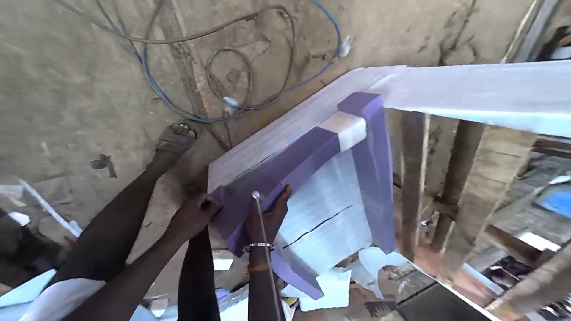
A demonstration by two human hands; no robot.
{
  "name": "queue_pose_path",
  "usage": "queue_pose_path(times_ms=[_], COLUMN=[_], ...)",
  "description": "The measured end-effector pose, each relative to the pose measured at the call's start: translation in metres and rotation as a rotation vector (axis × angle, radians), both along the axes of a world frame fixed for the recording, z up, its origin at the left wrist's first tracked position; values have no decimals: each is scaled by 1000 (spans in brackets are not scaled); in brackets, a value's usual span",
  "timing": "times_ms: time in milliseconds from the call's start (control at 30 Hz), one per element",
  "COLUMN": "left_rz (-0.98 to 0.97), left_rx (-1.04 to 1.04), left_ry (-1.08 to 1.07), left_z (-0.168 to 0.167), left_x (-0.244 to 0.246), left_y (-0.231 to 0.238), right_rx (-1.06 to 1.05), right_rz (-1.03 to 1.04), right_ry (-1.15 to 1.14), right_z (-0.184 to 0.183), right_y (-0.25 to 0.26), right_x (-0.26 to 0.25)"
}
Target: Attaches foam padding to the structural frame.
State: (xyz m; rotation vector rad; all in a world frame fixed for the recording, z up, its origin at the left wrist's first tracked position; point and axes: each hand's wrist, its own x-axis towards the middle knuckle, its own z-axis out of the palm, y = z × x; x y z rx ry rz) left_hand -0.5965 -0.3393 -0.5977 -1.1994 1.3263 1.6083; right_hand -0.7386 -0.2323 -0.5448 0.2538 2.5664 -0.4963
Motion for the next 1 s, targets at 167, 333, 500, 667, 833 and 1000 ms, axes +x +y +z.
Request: queue_pose_path(times_ms=[167,333,500,667,833,1000], left_rz=[-20,5,-41,-1,35,30], left_rx=[9,39,59,83,80,40], left_ry=[-23,-40,-49,-66,-28,2], left_z=[0,0,1,-1,-1,-6], left_x=[1,4,4,5,9,15], left_y=[1,0,-4,-3,-1,6], right_rx=[43,10,45,37,12,7], right_rz=[15,52,52,57,67,75], right_ry=[-7,14,23,25,45,88], right_z=[4,1,-2,-2,-1,3], right_y=[2,0,-5,-3,-2,-1], right_x=[0,2,5,3,2,3])
